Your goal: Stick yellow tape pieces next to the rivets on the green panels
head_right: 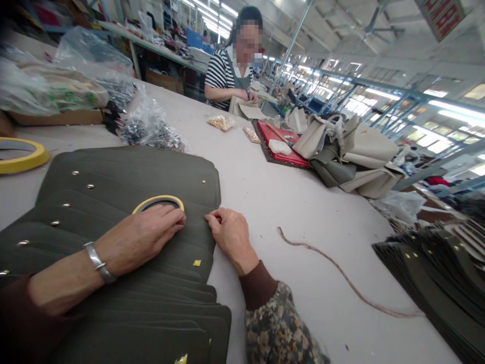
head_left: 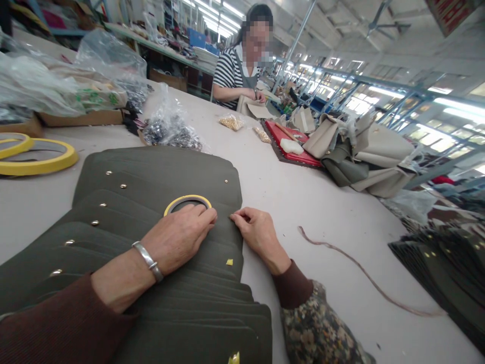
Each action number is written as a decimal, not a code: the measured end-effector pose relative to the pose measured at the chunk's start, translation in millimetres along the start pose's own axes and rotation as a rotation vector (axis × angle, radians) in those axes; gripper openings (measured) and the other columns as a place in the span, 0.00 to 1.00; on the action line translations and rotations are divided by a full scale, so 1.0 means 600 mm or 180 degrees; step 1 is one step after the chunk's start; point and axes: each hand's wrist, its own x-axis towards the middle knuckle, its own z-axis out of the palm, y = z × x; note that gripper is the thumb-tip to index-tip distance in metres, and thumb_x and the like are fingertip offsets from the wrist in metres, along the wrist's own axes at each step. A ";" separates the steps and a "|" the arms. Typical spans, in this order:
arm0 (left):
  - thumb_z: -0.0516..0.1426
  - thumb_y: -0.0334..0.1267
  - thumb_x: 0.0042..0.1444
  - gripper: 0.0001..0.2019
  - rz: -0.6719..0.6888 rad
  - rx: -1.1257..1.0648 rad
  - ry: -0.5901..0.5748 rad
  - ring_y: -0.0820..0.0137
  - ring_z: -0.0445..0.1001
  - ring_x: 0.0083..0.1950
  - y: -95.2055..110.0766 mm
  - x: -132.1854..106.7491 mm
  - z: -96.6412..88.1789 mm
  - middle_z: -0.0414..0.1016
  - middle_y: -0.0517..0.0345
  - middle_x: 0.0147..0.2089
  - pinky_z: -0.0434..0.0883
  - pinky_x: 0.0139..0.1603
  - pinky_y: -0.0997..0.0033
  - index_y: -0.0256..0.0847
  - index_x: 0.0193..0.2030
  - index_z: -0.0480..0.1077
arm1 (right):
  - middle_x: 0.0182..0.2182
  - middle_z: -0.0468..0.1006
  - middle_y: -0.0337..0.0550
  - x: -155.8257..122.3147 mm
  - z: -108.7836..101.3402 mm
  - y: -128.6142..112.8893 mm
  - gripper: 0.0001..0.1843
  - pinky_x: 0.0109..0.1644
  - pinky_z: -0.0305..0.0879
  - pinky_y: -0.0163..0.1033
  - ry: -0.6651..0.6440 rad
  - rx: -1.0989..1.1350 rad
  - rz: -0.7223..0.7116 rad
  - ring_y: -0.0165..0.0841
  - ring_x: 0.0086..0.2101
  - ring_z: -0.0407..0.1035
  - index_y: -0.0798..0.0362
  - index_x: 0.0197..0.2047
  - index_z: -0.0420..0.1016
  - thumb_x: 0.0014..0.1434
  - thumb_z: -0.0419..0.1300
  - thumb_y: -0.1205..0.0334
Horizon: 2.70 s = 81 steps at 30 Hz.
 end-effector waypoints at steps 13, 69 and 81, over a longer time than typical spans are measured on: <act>0.48 0.43 0.67 0.14 0.0155 -0.0470 0.0755 0.67 0.80 0.45 -0.008 -0.010 -0.002 0.81 0.56 0.48 0.75 0.45 0.70 0.44 0.52 0.70 | 0.27 0.80 0.39 -0.001 -0.032 -0.009 0.07 0.30 0.65 0.32 -0.0686 0.0843 -0.0409 0.28 0.26 0.70 0.55 0.39 0.81 0.57 0.64 0.64; 0.47 0.35 0.67 0.10 -0.0291 0.0390 -0.0030 0.59 0.70 0.46 -0.002 0.019 0.012 0.75 0.51 0.43 0.69 0.47 0.57 0.40 0.42 0.69 | 0.21 0.77 0.37 0.064 0.021 -0.003 0.06 0.23 0.63 0.29 -0.0409 0.0649 0.0215 0.26 0.19 0.68 0.55 0.31 0.80 0.54 0.61 0.66; 0.47 0.33 0.66 0.10 -0.0147 0.0300 0.0173 0.59 0.70 0.45 -0.015 0.021 0.021 0.75 0.51 0.42 0.68 0.48 0.56 0.39 0.42 0.69 | 0.23 0.78 0.38 0.043 0.012 0.007 0.07 0.28 0.67 0.32 -0.0199 0.0937 0.0147 0.29 0.23 0.72 0.54 0.33 0.79 0.59 0.60 0.62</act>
